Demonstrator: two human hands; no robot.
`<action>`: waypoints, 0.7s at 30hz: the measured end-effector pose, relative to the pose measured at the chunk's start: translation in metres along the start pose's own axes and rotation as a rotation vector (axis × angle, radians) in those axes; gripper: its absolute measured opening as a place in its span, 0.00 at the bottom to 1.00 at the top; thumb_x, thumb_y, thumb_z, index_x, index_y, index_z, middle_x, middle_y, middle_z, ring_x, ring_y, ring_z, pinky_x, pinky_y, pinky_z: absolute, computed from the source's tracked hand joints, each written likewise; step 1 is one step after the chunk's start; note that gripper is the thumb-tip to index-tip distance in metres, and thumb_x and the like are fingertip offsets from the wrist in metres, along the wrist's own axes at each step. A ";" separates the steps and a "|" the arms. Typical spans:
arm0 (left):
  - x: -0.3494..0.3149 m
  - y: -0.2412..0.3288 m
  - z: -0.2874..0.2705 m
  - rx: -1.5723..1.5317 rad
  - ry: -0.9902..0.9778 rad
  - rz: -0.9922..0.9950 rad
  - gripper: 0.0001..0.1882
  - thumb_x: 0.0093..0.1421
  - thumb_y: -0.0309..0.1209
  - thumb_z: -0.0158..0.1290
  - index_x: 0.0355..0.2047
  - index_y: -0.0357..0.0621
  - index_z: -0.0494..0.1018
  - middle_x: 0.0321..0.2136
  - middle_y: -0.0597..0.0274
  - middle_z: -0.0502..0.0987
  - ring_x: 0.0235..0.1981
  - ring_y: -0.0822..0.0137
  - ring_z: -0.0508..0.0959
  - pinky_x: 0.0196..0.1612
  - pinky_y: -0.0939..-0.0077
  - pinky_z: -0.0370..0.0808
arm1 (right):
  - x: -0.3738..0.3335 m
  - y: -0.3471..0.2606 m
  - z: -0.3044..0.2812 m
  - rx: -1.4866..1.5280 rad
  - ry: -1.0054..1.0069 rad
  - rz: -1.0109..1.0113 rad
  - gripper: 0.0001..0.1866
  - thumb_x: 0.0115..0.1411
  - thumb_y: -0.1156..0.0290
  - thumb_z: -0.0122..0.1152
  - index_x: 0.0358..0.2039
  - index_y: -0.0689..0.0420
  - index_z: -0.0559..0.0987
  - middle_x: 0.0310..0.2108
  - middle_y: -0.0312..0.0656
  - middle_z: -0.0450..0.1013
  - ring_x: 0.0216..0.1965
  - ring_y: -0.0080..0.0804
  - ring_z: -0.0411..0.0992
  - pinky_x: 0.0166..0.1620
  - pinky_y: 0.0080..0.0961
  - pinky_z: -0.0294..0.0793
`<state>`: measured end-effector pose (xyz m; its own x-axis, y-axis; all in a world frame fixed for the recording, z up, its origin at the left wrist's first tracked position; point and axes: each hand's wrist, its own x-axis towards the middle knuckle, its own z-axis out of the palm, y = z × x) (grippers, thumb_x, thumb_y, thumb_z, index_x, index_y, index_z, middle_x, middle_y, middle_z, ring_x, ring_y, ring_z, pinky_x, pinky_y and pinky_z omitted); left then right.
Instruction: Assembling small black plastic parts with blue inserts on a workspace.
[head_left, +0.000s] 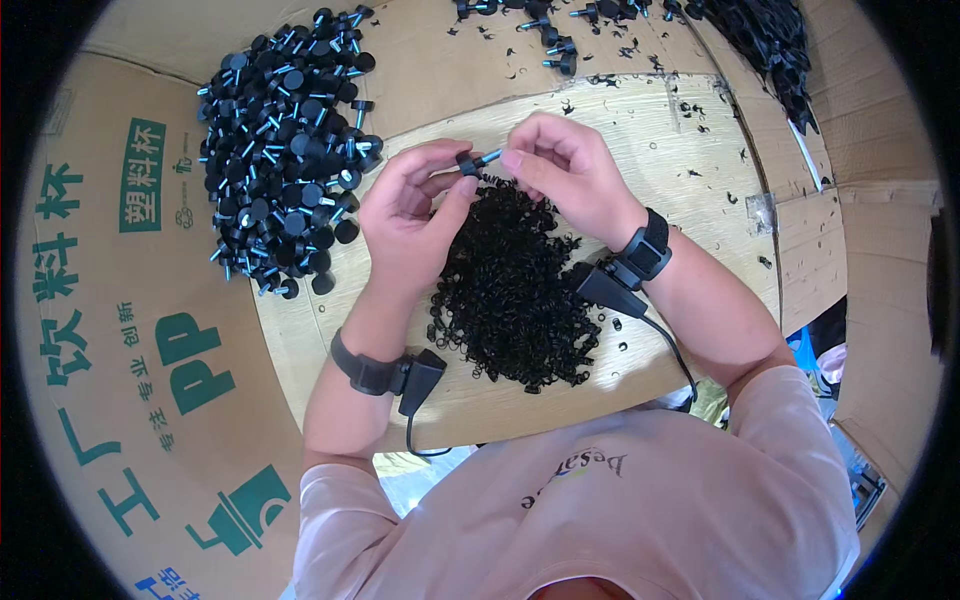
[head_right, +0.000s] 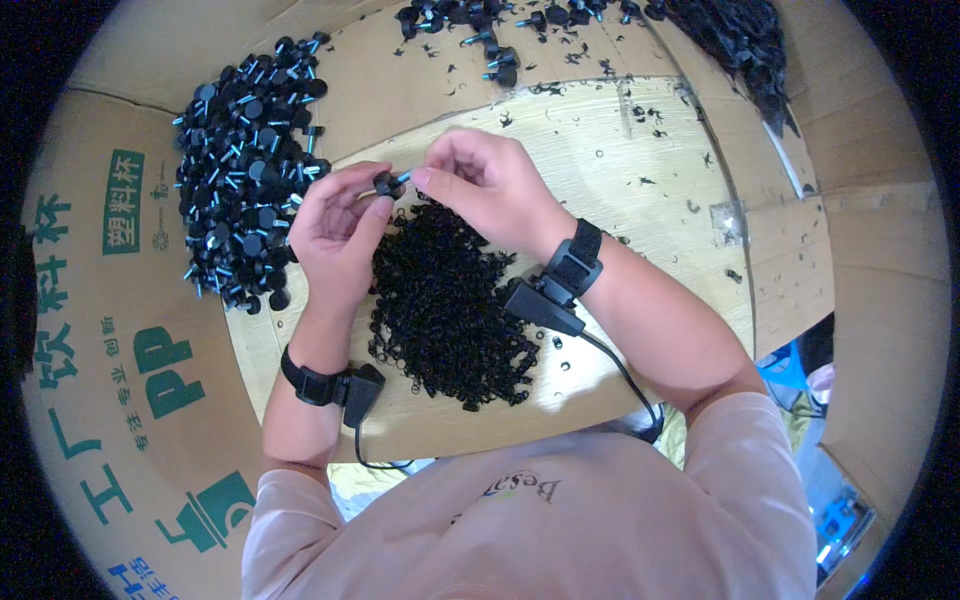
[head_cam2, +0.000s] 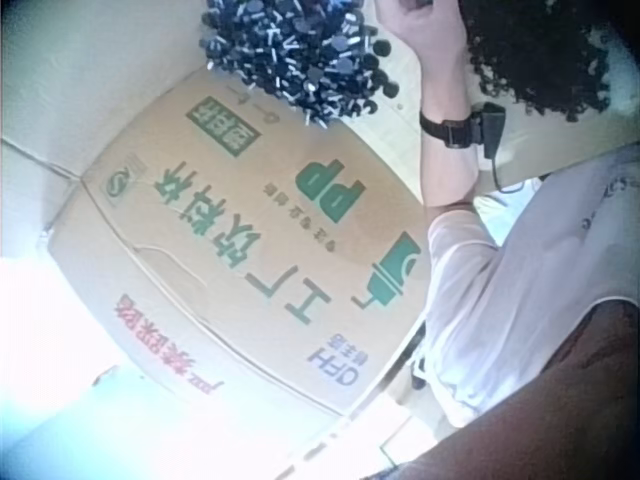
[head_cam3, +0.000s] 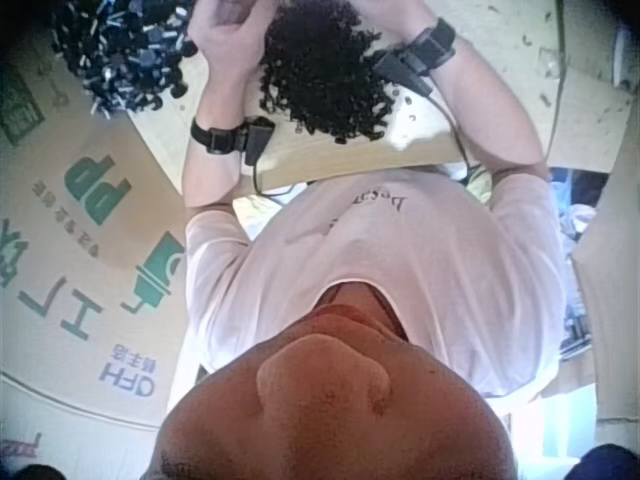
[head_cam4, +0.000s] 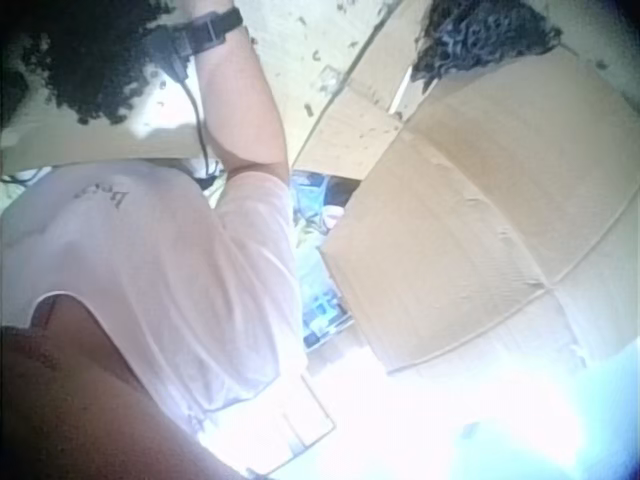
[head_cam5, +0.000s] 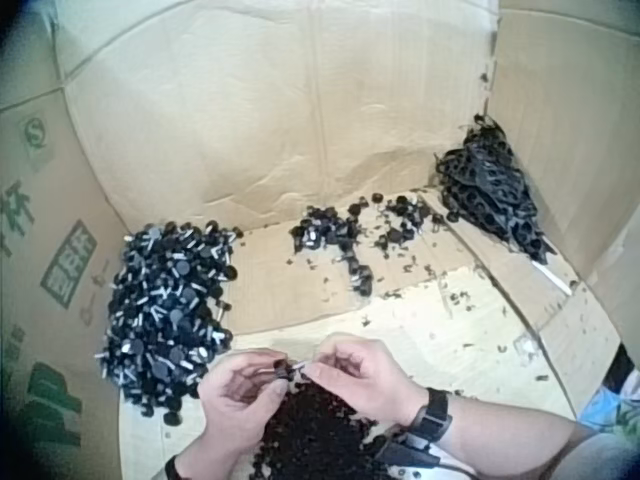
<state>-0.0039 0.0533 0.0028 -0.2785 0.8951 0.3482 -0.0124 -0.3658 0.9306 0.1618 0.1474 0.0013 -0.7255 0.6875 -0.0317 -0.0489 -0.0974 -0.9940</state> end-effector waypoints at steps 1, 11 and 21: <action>0.000 0.000 -0.001 0.026 -0.016 0.006 0.14 0.55 0.11 0.54 0.43 0.29 0.70 0.44 0.50 0.74 0.46 0.63 0.77 0.47 0.73 0.78 | 0.001 0.000 0.004 0.090 0.048 -0.098 0.06 0.61 0.70 0.60 0.32 0.61 0.78 0.25 0.34 0.73 0.27 0.15 0.69 0.30 0.13 0.69; -0.001 0.002 -0.001 0.137 0.038 -0.056 0.12 0.58 0.18 0.56 0.43 0.29 0.73 0.38 0.54 0.79 0.37 0.70 0.80 0.42 0.79 0.78 | -0.001 0.003 0.005 -0.143 0.034 -0.321 0.10 0.55 0.78 0.62 0.40 0.60 0.81 0.31 0.36 0.76 0.32 0.15 0.71 0.35 0.14 0.73; -0.001 0.000 0.000 0.161 0.047 -0.093 0.09 0.58 0.21 0.57 0.39 0.29 0.77 0.33 0.55 0.79 0.32 0.71 0.80 0.37 0.81 0.78 | -0.001 0.007 0.006 -0.151 0.078 -0.193 0.09 0.54 0.77 0.64 0.37 0.62 0.81 0.27 0.37 0.78 0.28 0.15 0.73 0.34 0.15 0.75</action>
<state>-0.0032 0.0524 0.0026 -0.3281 0.9088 0.2577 0.1121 -0.2334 0.9659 0.1575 0.1417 -0.0050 -0.6571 0.7371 0.1577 -0.0736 0.1455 -0.9866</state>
